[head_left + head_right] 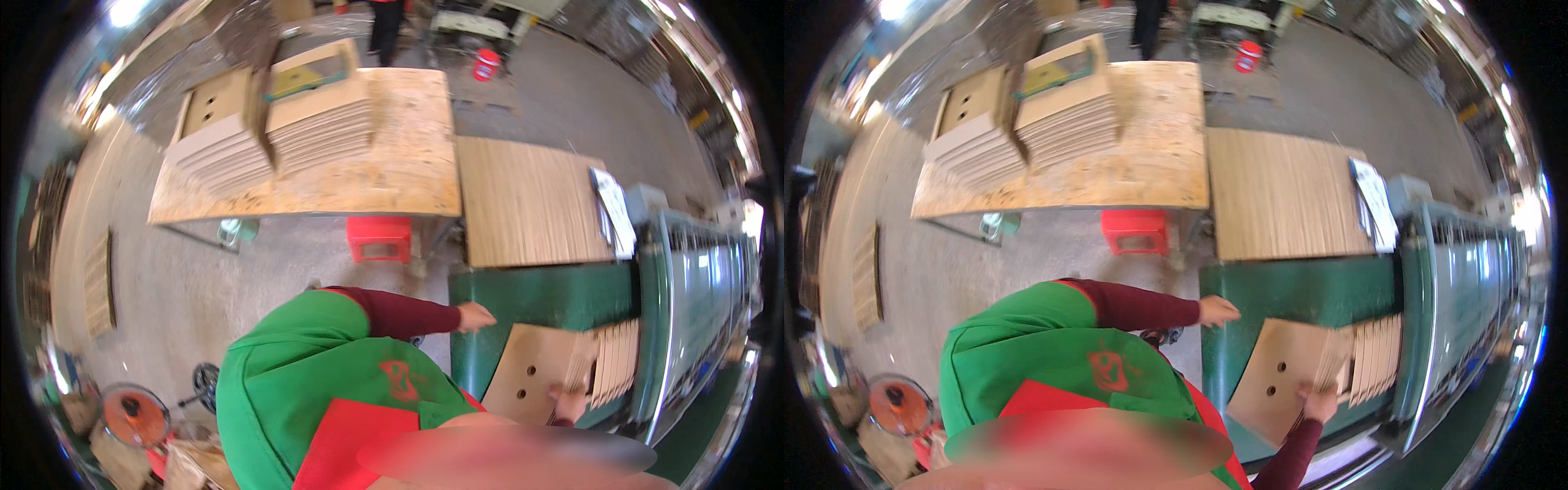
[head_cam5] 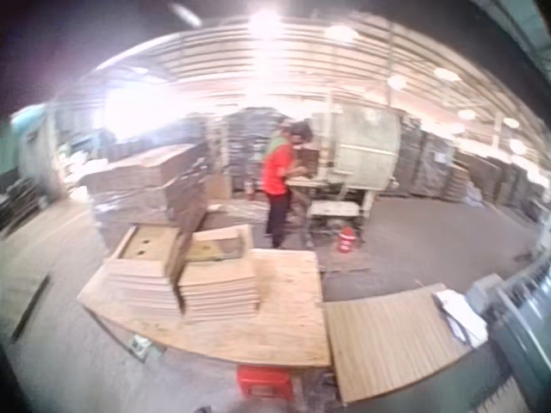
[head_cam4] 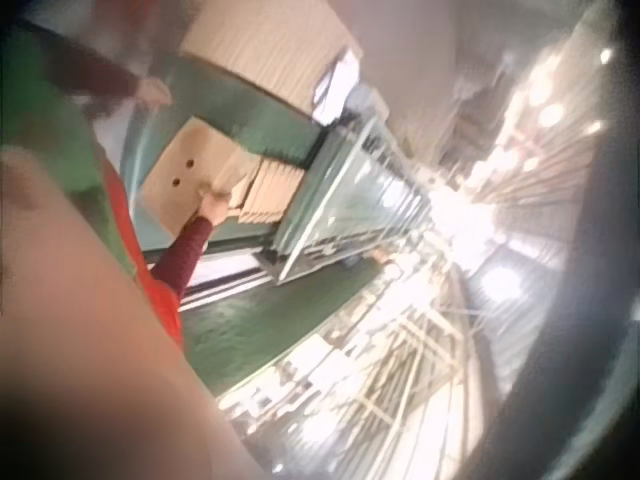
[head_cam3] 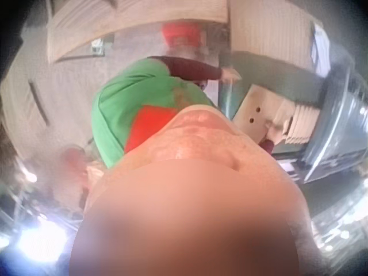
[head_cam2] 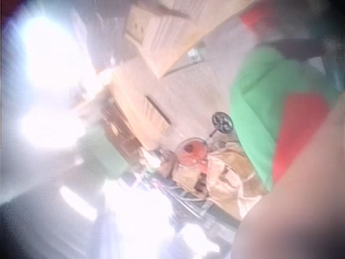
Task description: The person repeatedly picks up flat wooden parts from a conveyor belt and stacks them on a nearby table. The parts are handled one at a time and placed in a growing pile. The person occasionally adjusts the stack to keep it aligned.
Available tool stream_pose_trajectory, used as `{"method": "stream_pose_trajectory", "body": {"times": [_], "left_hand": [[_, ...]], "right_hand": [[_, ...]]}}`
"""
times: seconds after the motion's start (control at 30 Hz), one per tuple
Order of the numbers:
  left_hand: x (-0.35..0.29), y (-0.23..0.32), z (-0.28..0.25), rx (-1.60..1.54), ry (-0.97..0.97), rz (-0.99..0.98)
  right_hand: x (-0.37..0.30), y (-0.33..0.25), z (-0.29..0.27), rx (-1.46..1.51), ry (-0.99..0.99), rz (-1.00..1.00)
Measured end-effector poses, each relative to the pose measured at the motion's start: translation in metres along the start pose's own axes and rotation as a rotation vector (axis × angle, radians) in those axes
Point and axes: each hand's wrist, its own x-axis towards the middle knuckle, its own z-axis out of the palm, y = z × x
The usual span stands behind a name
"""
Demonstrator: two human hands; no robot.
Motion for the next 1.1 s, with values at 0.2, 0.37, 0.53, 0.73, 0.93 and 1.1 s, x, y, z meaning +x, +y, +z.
{"method": "stream_pose_trajectory", "body": {"times": [0.2,0.37,0.53,0.73,0.93,1.1], "left_hand": [[-0.276,-0.041,-0.254,-0.198,0.910,0.797],[-0.546,-0.022,-0.409,0.720,1.765,0.865],[-0.593,-0.018,-0.494,1.242,1.482,0.255],[-0.594,-0.042,-0.511,1.157,1.297,0.086],[-0.584,-0.088,-0.529,0.710,1.559,0.476],[-0.542,-0.126,-0.555,0.107,1.573,0.881]], "right_hand": [[-0.063,-0.099,-0.017,0.774,-0.145,-0.086],[-0.176,-0.320,-0.079,1.350,-0.196,-0.556],[-0.205,-0.580,-0.108,1.761,-1.003,-0.567],[-0.263,-0.872,-0.059,1.460,-1.645,-0.742],[-0.301,-0.997,0.031,1.182,-1.566,-0.842],[-0.284,-0.998,0.084,1.003,-1.590,-0.770]]}}
